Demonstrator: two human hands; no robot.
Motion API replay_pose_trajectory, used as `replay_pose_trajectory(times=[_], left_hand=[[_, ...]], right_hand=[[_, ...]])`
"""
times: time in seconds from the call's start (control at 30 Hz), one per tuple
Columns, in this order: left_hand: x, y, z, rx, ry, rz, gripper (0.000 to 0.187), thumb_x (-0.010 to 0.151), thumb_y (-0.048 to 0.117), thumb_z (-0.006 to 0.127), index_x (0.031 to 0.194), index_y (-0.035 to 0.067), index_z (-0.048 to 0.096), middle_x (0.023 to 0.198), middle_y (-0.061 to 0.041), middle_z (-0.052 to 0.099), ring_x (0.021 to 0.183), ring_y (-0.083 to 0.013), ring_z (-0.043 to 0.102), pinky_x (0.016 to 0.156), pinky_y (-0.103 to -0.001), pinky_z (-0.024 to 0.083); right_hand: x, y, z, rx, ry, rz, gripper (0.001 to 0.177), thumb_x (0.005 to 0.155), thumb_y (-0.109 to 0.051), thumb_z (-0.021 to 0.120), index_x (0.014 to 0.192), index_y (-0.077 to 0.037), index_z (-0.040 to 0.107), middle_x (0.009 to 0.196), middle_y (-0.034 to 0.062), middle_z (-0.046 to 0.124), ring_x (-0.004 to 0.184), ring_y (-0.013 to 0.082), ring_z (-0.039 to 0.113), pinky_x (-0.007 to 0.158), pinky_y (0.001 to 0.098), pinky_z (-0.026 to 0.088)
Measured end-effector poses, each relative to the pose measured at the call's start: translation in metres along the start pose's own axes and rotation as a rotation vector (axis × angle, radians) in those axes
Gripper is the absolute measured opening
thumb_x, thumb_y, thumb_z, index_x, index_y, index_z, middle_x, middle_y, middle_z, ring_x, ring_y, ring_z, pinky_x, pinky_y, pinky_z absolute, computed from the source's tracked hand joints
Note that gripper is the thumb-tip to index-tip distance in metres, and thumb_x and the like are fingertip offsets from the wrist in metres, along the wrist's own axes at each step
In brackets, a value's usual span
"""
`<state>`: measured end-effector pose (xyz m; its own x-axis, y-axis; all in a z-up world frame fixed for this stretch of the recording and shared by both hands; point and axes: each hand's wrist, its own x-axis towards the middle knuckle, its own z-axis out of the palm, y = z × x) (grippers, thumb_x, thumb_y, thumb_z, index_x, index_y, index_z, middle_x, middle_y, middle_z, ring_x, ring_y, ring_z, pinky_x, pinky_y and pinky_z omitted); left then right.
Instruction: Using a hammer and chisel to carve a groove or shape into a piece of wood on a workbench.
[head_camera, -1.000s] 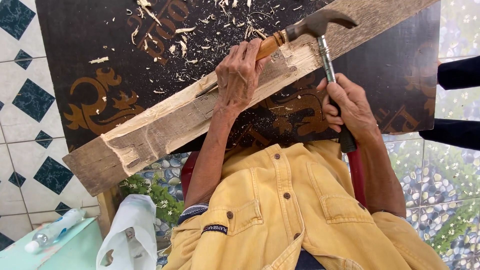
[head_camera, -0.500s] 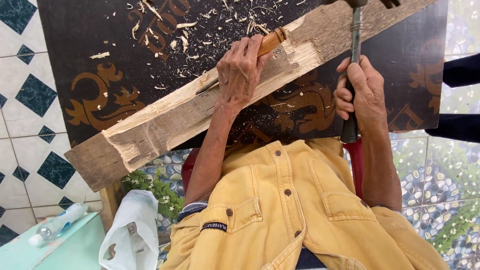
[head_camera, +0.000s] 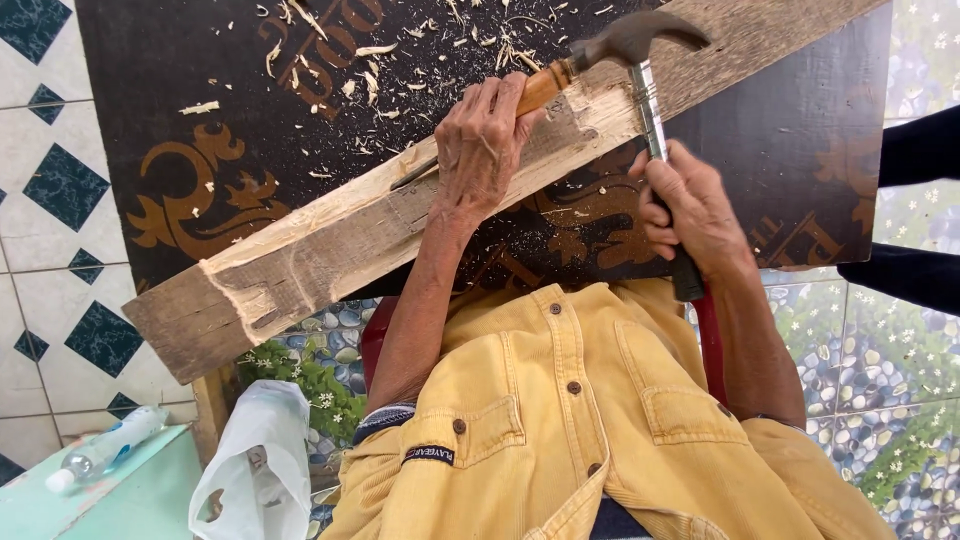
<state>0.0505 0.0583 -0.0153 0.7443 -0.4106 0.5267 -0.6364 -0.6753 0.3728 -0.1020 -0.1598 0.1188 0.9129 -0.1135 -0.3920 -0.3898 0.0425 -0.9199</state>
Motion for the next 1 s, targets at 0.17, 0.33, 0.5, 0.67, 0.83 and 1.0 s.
replay_pose_trajectory(times=[0.17, 0.33, 0.5, 0.67, 0.83, 1.0], left_hand=[[-0.002, -0.001, 0.001, 0.012, -0.014, -0.003, 0.045, 0.108, 0.051, 0.064, 0.126, 0.01, 0.065, 0.102, -0.006, 0.073, 0.087, -0.0201, 0.074, 0.067, -0.035, 0.066], [-0.004, -0.004, 0.008, 0.018, 0.012, -0.002, 0.046, 0.106, 0.049, 0.07, 0.128, 0.009, 0.066, 0.108, -0.008, 0.075, 0.089, -0.0203, 0.074, 0.065, -0.034, 0.066], [-0.002, -0.003, 0.002, 0.016, -0.01, -0.006, 0.047, 0.107, 0.053, 0.063, 0.124, 0.01, 0.066, 0.102, -0.004, 0.072, 0.085, -0.0189, 0.071, 0.063, -0.034, 0.064], [0.002, -0.001, -0.004, 0.015, -0.015, 0.013, 0.046, 0.106, 0.052, 0.068, 0.127, 0.01, 0.065, 0.102, -0.004, 0.072, 0.089, -0.0204, 0.073, 0.067, -0.035, 0.066], [-0.001, -0.001, -0.005, 0.009, -0.022, 0.018, 0.053, 0.113, 0.057, 0.046, 0.129, 0.009, 0.064, 0.099, -0.007, 0.073, 0.083, -0.021, 0.074, 0.066, -0.036, 0.067], [0.002, 0.0, -0.012, 0.023, -0.031, 0.015, 0.044, 0.105, 0.047, 0.072, 0.125, 0.009, 0.063, 0.1, -0.004, 0.071, 0.087, -0.0201, 0.072, 0.071, -0.036, 0.066]], right_hand=[[-0.005, -0.004, 0.0, -0.006, -0.023, -0.01, 0.021, 0.118, -0.028, 0.04, 0.116, -0.011, 0.053, 0.067, -0.0058, 0.043, 0.044, 0.0034, 0.038, 0.032, 0.0154, 0.034], [0.006, 0.011, -0.001, 0.024, 0.051, 0.006, 0.021, 0.116, -0.034, 0.044, 0.115, -0.013, 0.05, 0.064, -0.0071, 0.042, 0.041, 0.0051, 0.039, 0.028, 0.0188, 0.034], [-0.008, -0.004, 0.006, 0.058, -0.053, 0.027, 0.021, 0.117, -0.028, 0.04, 0.113, -0.011, 0.05, 0.067, -0.0051, 0.039, 0.045, 0.0035, 0.036, 0.034, 0.0163, 0.033], [-0.003, 0.003, 0.004, -0.015, 0.058, -0.089, 0.018, 0.118, -0.029, 0.04, 0.115, -0.012, 0.047, 0.067, -0.0045, 0.039, 0.045, 0.0043, 0.037, 0.034, 0.0167, 0.037], [-0.008, -0.011, 0.017, -0.053, -0.061, -0.051, 0.02, 0.115, -0.026, 0.039, 0.11, -0.008, 0.048, 0.063, -0.0014, 0.035, 0.042, 0.0064, 0.033, 0.034, 0.0211, 0.034], [-0.003, -0.01, 0.009, -0.136, 0.01, -0.039, 0.017, 0.117, -0.025, 0.041, 0.114, -0.009, 0.048, 0.064, -0.0024, 0.04, 0.045, 0.0069, 0.036, 0.035, 0.0216, 0.035]])
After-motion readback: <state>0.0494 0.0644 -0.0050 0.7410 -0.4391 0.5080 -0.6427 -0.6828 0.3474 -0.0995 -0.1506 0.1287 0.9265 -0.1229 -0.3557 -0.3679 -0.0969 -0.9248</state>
